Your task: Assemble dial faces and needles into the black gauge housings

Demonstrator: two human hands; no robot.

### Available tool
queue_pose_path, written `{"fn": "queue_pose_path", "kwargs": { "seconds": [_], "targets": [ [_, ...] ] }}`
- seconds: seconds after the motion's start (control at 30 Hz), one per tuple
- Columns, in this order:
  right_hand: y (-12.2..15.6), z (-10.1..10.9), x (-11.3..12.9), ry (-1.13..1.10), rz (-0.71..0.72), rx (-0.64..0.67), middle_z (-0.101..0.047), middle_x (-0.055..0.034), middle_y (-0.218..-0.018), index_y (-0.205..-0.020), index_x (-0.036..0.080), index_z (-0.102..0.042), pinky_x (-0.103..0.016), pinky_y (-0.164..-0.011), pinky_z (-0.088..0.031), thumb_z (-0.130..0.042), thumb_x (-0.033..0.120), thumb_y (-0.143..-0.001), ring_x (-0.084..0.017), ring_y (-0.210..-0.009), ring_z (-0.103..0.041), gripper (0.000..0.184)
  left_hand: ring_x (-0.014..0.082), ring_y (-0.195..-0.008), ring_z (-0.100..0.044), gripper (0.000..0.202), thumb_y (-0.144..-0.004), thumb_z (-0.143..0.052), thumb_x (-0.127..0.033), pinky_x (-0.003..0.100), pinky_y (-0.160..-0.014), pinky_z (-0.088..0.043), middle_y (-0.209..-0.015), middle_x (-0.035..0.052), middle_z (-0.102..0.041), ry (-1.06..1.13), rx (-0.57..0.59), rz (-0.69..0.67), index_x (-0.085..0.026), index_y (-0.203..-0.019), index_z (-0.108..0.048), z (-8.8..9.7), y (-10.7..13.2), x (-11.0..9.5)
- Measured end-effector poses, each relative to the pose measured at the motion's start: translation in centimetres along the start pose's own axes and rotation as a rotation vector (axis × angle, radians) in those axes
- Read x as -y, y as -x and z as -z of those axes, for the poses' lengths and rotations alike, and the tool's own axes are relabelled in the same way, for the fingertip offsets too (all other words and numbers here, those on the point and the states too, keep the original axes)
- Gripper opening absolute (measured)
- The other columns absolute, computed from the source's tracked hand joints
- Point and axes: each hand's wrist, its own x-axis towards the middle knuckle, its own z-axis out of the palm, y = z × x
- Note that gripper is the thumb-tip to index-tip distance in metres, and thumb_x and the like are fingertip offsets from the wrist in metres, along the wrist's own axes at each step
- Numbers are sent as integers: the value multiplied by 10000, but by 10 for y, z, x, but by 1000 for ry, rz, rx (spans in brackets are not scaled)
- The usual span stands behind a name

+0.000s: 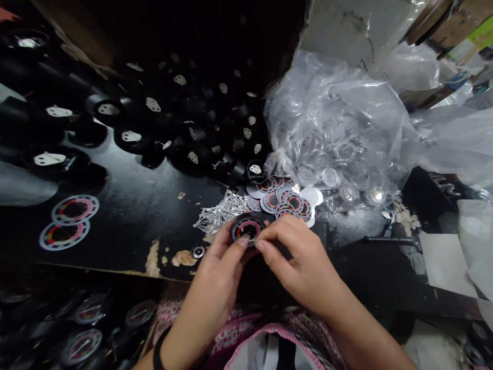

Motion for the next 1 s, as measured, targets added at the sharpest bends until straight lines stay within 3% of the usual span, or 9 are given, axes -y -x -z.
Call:
{"fn": "queue_pose_path", "kwargs": {
  "seconds": [0.3,0.6,0.8,0.9,1.0],
  "targets": [
    [6,4,-1,90,-85,-16,-611,-7,-831,-857,180,-608,-307,-738,-374,-553,195,-973,-155,-790,-539,129,214,-1113,-668,298,-844,-737,-361,325,-1033,-471,-1143,-2,-728,-233,111,-55,-302,-1128,-670,9,2,19],
    [14,6,4,9,-93,2,-587,5,-785,-803,192,-552,-283,-724,-386,-537,161,-979,-145,-758,-536,180,248,-984,-697,208,-764,-777,-316,327,-909,-534,-1008,28,-745,-449,34,-226,-270,-957,-714,0,11,6],
    [17,1,7,-31,-146,42,-598,0,-799,-790,194,-522,-278,-721,-386,-523,172,-983,-145,-772,-540,194,255,-1006,-695,251,-714,-801,-263,322,-948,-527,-1024,8,-741,-531,-11,-293,-294,-954,-736,4,15,4],
    [13,-2,7,-29,-194,27,-576,25,-727,-731,197,-508,-261,-668,-365,-568,190,-962,-125,-701,-523,238,243,-1006,-702,228,-738,-793,-283,308,-943,-535,-1030,0,-751,-560,-2,-285,-300,-959,-738,8,14,5],
    [13,4,6,-5,-221,64,-533,57,-621,-631,194,-490,-256,-610,-337,-636,226,-925,-99,-596,-481,330,254,-1052,-694,245,-740,-809,-335,318,-985,-519,-1060,13,-759,-443,2,-158,-283,-971,-744,10,8,8]
  ]
}}
